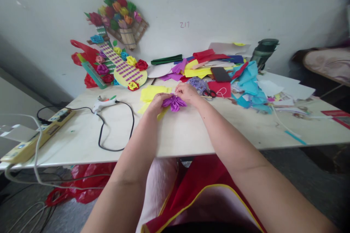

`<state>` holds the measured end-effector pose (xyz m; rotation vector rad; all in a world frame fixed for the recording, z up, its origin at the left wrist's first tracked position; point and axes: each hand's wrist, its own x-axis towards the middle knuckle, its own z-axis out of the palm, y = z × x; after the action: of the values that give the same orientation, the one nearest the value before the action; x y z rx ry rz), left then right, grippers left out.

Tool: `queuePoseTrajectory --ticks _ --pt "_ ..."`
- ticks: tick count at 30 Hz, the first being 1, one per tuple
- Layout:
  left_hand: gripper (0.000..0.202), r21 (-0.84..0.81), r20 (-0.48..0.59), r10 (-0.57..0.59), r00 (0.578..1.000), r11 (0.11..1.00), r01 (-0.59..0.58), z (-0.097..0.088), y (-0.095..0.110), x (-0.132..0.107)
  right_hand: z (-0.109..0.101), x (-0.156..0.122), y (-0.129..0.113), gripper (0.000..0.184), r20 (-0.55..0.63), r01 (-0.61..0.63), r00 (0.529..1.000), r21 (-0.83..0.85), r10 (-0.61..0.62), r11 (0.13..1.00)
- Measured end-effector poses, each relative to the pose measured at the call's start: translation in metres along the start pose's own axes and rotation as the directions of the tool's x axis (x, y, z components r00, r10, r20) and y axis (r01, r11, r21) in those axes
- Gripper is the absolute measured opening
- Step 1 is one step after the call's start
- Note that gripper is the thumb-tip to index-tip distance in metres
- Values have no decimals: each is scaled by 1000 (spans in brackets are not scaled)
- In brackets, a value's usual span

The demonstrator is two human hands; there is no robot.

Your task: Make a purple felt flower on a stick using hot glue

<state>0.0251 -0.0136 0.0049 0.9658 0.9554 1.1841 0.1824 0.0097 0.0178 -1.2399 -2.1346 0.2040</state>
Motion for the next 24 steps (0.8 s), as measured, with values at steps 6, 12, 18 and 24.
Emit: queuePoseTrajectory --ticks 6,12,18,24 --pt "13 0 -19 -2 1000 1000 2 -1 -1 1 -1 -1 -2 14 -4 -13 1000 -8 13 1000" --pt "14 13 -13 7 1000 1000 -7 -3 -3 3 -1 -1 -3 14 -16 -24 1000 -11 24 1000" --pt "14 29 -28 9 1000 1000 -8 -4 -3 4 -2 -1 -5 13 -3 -27 1000 -15 27 1000" --pt "16 36 -18 16 1000 999 -16 -4 -3 3 -1 -2 -6 13 -7 -38 999 -39 38 999"
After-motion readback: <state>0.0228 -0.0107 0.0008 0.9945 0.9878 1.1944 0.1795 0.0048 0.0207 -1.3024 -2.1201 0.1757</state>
